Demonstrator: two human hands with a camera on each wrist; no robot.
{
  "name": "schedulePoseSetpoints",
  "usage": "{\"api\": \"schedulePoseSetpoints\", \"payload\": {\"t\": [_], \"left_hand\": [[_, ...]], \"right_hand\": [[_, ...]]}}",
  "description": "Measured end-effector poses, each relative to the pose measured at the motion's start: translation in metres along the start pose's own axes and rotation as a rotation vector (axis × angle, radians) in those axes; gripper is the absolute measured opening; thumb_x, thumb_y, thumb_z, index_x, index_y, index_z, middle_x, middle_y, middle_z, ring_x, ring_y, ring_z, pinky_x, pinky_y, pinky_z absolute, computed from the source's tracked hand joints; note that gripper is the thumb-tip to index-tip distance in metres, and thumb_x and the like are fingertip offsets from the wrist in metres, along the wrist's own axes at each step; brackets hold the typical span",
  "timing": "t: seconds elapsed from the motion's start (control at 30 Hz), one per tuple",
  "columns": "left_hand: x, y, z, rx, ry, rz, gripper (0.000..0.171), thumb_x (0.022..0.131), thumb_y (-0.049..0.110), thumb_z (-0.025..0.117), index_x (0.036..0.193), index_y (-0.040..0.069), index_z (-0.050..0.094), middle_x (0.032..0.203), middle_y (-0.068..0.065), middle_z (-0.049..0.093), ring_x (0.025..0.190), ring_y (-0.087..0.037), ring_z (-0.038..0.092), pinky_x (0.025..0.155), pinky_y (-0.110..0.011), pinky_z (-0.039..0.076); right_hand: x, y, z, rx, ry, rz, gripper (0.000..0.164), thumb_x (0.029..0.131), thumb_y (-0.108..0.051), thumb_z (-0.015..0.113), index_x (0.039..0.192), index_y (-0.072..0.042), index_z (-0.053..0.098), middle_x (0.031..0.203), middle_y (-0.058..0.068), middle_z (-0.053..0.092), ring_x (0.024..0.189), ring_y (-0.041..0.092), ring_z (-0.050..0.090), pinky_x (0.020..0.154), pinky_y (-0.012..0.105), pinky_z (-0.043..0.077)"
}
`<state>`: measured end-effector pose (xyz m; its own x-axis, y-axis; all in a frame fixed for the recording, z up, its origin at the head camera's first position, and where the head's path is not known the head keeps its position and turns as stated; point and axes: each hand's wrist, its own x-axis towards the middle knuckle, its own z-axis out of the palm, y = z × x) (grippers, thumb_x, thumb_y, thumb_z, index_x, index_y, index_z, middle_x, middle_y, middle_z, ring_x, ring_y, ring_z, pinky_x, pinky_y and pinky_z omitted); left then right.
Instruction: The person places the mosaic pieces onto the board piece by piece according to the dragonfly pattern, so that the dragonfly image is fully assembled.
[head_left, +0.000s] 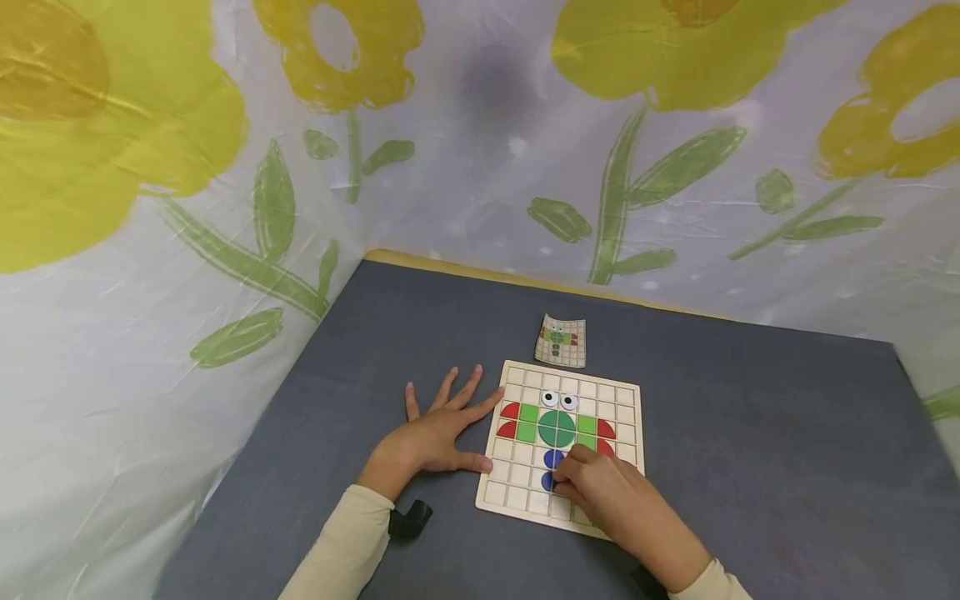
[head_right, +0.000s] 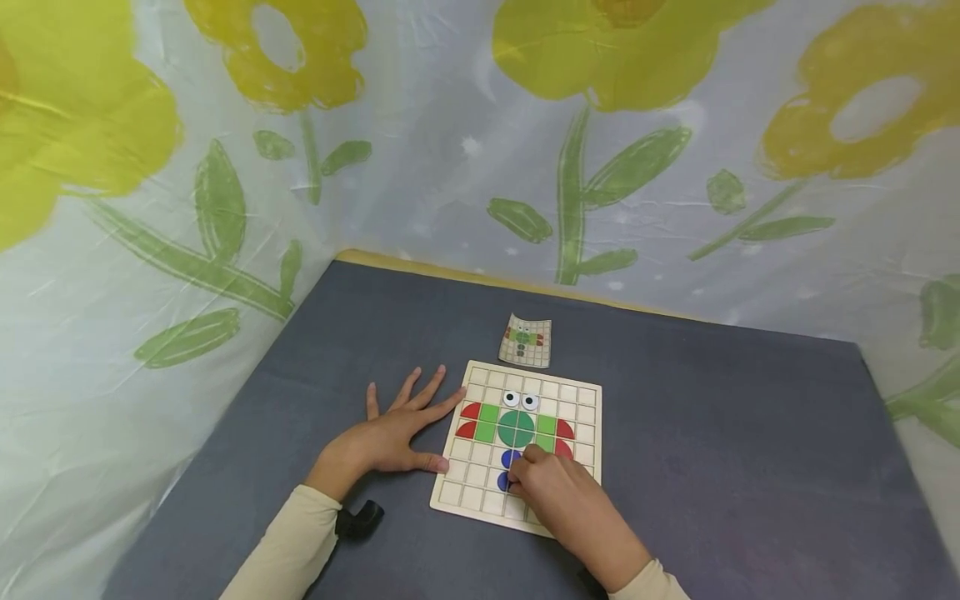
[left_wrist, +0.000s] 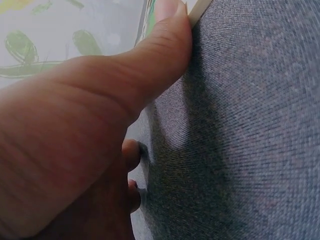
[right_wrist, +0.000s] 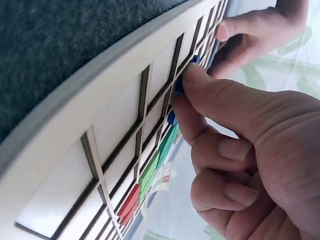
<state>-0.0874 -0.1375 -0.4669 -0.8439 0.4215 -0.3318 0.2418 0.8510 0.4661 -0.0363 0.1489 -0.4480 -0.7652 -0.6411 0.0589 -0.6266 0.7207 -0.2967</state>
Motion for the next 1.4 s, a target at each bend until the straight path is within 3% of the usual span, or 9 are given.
{"api": "schedulePoseSetpoints", "payload": {"t": [0.67, 0.9, 1.2, 1.4], "left_hand": [[-0.001, 0.000, -0.003, 0.035, -0.004, -0.027, 0.111, 0.080, 0.064, 0.084, 0.169, 0.043, 0.021, 0.179, 0.003, -0.004, 0.163, -0.035, -0.013, 0.111, -0.084, -0.015], [-0.002, 0.001, -0.003, 0.047, -0.006, -0.027, 0.110, 0.080, 0.064, 0.084, 0.169, 0.043, 0.021, 0.179, 0.003, -0.004, 0.163, -0.036, -0.012, 0.111, -0.085, -0.013], [-0.001, 0.004, -0.004, 0.049, -0.019, -0.022, 0.110, 0.081, 0.064, 0.083, 0.169, 0.043, 0.020, 0.179, 0.002, -0.005, 0.163, -0.036, -0.013, 0.112, -0.085, -0.013], [0.001, 0.003, -0.001, 0.002, -0.002, 0.002, 0.111, 0.080, 0.063, 0.084, 0.168, 0.044, 0.020, 0.179, 0.002, -0.005, 0.163, -0.036, -0.014, 0.110, -0.085, -0.017]], "right_hand": [[-0.002, -0.004, 0.007, -0.012, 0.064, 0.014, 0.012, 0.086, -0.019, 0.090, 0.089, -0.020, 0.078, 0.081, -0.010, 0.065, 0.068, 0.003, 0.058, 0.061, 0.028, 0.056], [-0.004, -0.002, 0.000, 0.017, 0.063, 0.017, 0.013, 0.087, -0.019, 0.089, 0.095, -0.018, 0.079, 0.087, -0.010, 0.070, 0.075, 0.002, 0.063, 0.065, 0.029, 0.059], [-0.011, 0.010, -0.012, 0.016, 0.138, 0.001, 0.010, 0.093, -0.022, 0.084, 0.100, -0.019, 0.077, 0.092, -0.012, 0.068, 0.073, -0.001, 0.060, 0.061, 0.025, 0.056], [-0.016, 0.021, -0.023, -0.008, 0.200, -0.017, 0.011, 0.093, -0.021, 0.084, 0.102, -0.019, 0.078, 0.100, -0.009, 0.073, 0.096, 0.015, 0.076, 0.068, 0.035, 0.062]]}}
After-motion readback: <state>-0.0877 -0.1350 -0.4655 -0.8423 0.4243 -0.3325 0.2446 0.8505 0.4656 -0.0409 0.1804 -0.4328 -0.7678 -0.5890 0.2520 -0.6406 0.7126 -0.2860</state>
